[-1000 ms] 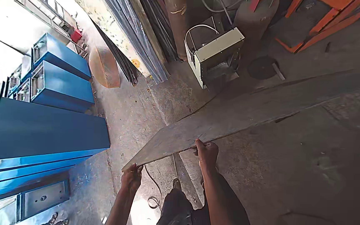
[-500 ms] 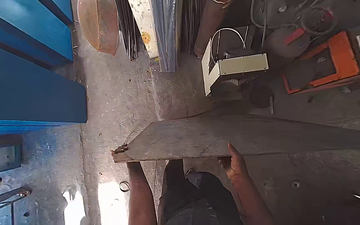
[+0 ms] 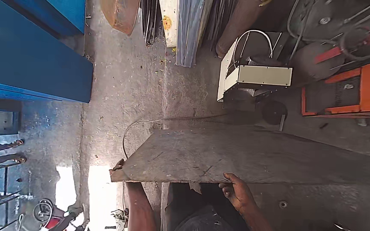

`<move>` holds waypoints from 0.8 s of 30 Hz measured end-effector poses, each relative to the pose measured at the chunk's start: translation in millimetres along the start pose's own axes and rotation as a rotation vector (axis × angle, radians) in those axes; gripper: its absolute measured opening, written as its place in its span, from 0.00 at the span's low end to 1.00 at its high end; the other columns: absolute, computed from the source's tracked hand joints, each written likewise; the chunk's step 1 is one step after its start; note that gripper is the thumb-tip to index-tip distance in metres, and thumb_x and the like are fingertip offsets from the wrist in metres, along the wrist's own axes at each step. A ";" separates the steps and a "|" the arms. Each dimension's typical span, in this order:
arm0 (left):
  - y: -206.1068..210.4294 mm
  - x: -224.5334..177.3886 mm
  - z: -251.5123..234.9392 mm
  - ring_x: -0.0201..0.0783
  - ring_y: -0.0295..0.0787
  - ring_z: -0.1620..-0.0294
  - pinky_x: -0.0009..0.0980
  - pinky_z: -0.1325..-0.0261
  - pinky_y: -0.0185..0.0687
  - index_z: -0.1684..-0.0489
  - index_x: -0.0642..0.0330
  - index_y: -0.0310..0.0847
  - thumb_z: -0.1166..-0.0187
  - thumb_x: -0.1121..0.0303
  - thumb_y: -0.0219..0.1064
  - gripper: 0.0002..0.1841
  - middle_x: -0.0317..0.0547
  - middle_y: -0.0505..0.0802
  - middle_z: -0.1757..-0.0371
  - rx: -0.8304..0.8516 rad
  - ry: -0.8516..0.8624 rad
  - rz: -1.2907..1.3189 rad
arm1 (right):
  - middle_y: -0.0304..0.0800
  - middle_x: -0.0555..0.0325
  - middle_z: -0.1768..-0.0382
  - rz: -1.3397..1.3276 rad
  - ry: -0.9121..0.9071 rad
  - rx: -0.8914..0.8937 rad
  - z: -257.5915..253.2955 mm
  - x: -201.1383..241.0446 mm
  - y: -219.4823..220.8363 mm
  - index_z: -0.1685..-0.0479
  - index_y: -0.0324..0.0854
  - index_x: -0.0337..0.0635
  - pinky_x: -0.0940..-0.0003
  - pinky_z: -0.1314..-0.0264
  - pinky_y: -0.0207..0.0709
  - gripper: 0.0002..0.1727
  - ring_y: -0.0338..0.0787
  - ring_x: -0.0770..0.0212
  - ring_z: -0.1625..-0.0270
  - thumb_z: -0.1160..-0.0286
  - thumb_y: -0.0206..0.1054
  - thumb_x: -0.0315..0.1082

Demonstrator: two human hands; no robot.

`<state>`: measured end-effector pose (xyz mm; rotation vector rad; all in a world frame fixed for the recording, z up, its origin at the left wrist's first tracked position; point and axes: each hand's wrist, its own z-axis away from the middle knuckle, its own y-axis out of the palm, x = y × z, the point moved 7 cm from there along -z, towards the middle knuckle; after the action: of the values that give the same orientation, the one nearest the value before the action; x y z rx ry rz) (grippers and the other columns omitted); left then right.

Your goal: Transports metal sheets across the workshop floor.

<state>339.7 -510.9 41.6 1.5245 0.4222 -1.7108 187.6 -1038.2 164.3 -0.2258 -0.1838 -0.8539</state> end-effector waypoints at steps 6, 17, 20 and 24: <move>-21.0 -65.4 69.1 0.48 0.79 0.26 0.54 0.30 0.76 0.18 0.58 0.65 0.08 0.40 0.27 0.37 0.54 0.80 0.23 -0.518 -0.152 -0.293 | 0.87 0.53 0.83 0.105 -0.149 0.036 -1.5 48.4 24.2 0.57 0.79 0.38 0.76 0.92 0.66 0.15 0.80 0.66 0.90 0.13 0.56 0.41; 264.1 -143.6 228.9 0.51 0.86 0.34 0.46 0.28 0.78 0.50 0.64 0.87 0.24 0.54 0.69 0.20 0.56 0.92 0.42 0.965 0.897 -0.958 | 0.91 0.50 0.73 0.160 -0.306 0.203 -28.8 166.8 110.8 0.51 0.83 0.38 0.67 0.79 0.77 0.30 0.87 0.60 0.79 0.14 0.53 0.60; 340.2 -92.1 211.9 0.56 0.63 0.10 0.56 0.07 0.49 0.18 0.63 0.71 0.29 0.46 0.70 0.40 0.58 0.74 0.14 1.154 0.963 -1.412 | 0.93 0.48 0.68 0.190 -0.322 0.158 -39.0 186.7 129.6 0.48 0.84 0.42 0.60 0.76 0.78 0.32 0.89 0.55 0.76 0.18 0.53 0.64; 385.7 -47.8 179.8 0.58 0.78 0.23 0.57 0.13 0.57 0.28 0.62 0.77 0.30 0.52 0.74 0.33 0.57 0.86 0.29 1.228 0.836 -1.837 | 0.92 0.48 0.66 0.202 -0.359 0.159 -54.5 203.3 141.8 0.48 0.84 0.42 0.59 0.73 0.80 0.32 0.89 0.55 0.73 0.21 0.55 0.65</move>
<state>498.5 -864.9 223.0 3.2769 1.8960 -2.6726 430.3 -1109.8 145.3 -0.2426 -0.5529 -0.5892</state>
